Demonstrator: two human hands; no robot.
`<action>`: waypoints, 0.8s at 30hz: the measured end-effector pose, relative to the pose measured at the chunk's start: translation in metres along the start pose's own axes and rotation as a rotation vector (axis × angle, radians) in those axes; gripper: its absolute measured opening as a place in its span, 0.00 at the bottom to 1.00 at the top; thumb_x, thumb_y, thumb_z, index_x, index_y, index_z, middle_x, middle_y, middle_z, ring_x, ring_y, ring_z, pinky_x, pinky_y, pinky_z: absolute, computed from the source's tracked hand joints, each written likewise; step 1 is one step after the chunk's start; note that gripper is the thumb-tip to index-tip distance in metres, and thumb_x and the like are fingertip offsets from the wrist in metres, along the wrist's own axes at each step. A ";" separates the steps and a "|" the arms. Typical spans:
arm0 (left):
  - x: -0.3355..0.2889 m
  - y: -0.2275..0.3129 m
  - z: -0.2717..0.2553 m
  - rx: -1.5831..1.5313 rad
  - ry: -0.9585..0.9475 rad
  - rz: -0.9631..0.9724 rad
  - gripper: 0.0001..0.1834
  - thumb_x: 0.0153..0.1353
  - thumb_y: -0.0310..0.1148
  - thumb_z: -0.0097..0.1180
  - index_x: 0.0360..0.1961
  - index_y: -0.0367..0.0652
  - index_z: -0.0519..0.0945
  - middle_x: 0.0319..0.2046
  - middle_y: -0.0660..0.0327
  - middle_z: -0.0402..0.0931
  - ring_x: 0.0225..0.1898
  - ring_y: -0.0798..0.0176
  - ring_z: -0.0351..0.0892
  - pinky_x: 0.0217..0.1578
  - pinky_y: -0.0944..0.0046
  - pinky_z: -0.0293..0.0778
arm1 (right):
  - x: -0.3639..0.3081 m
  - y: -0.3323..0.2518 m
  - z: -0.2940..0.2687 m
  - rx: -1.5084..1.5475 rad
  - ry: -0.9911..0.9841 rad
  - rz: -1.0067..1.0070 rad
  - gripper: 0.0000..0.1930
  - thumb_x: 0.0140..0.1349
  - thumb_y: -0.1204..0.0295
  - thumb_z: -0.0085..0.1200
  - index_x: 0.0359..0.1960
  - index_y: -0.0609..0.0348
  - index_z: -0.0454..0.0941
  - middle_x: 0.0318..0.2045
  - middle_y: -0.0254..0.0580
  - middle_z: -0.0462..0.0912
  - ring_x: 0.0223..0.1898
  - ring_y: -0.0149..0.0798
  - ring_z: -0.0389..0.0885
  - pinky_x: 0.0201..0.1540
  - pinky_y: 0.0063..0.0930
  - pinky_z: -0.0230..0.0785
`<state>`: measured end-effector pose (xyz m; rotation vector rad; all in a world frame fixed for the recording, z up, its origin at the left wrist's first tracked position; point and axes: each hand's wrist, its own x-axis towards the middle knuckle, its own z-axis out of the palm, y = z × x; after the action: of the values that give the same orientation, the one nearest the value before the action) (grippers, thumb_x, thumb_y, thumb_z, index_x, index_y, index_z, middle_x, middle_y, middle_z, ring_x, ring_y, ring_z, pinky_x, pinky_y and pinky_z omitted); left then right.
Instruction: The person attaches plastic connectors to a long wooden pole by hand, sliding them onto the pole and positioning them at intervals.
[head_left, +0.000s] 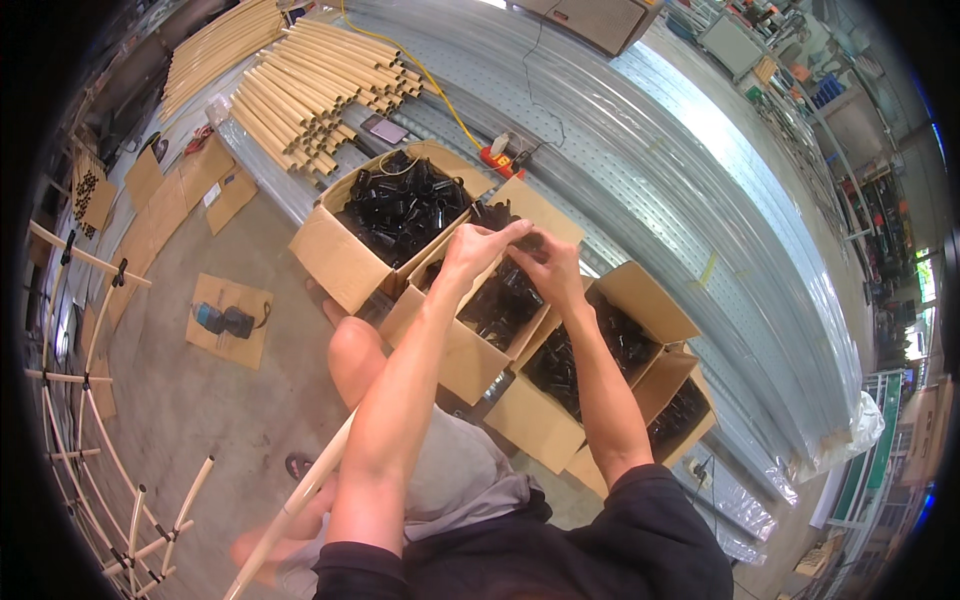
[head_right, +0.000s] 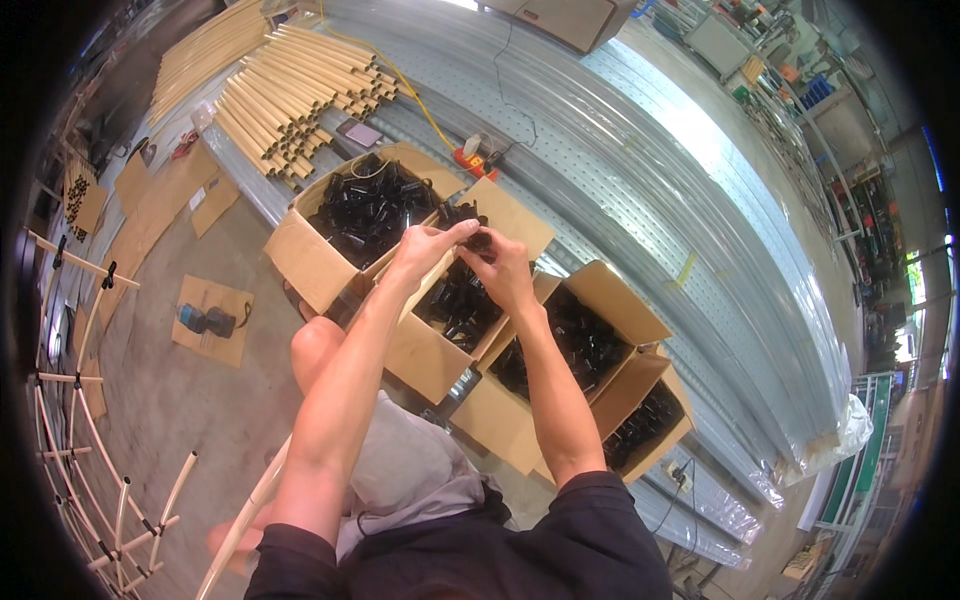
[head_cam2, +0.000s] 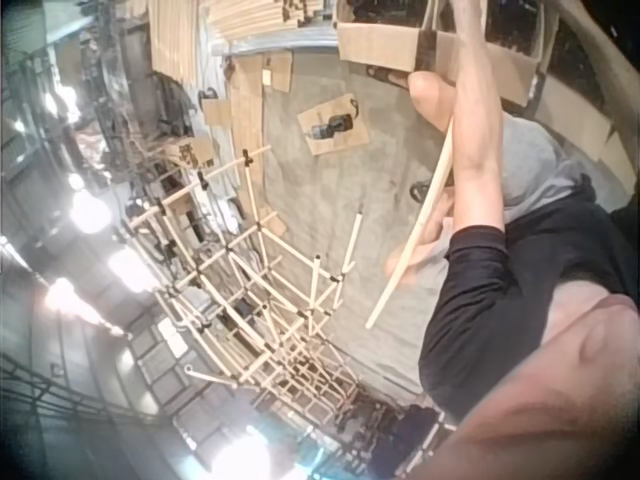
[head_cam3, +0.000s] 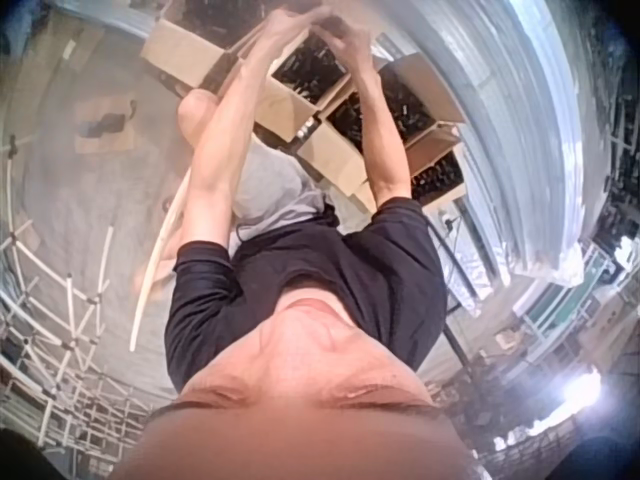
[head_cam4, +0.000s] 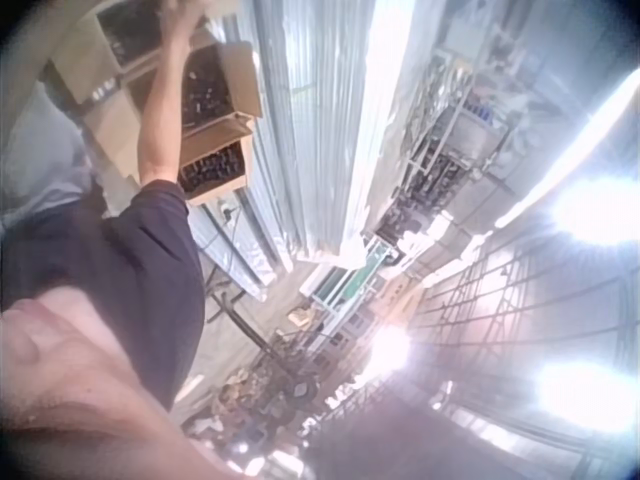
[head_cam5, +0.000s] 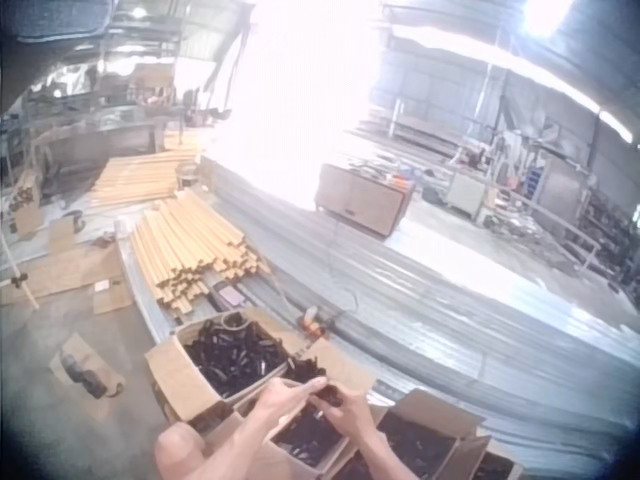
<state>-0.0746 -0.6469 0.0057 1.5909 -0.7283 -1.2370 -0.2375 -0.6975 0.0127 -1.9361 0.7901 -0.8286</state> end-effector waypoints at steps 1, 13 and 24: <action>-0.003 0.001 0.002 0.001 0.002 0.031 0.42 0.45 0.63 0.72 0.38 0.25 0.86 0.31 0.53 0.84 0.34 0.65 0.81 0.35 0.62 0.77 | -0.001 0.002 -0.001 -0.014 0.009 0.001 0.14 0.60 0.77 0.65 0.47 0.70 0.81 0.38 0.46 0.88 0.40 0.34 0.87 0.46 0.29 0.81; 0.004 -0.005 0.003 -0.103 0.003 -0.091 0.37 0.50 0.58 0.73 0.40 0.26 0.87 0.38 0.51 0.84 0.42 0.66 0.81 0.46 0.65 0.74 | 0.003 0.001 -0.004 -0.016 -0.016 0.045 0.16 0.59 0.76 0.66 0.48 0.69 0.81 0.37 0.46 0.88 0.39 0.34 0.87 0.42 0.27 0.81; 0.000 -0.012 0.009 -0.154 -0.059 -0.095 0.37 0.52 0.57 0.73 0.40 0.25 0.85 0.31 0.53 0.82 0.30 0.65 0.81 0.27 0.65 0.79 | -0.005 -0.001 -0.011 -0.057 -0.043 0.085 0.16 0.59 0.74 0.67 0.46 0.69 0.82 0.36 0.46 0.88 0.36 0.32 0.87 0.40 0.26 0.79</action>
<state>-0.0839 -0.6458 -0.0053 1.4820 -0.5850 -1.3810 -0.2483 -0.6983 0.0169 -1.9503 0.8722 -0.7182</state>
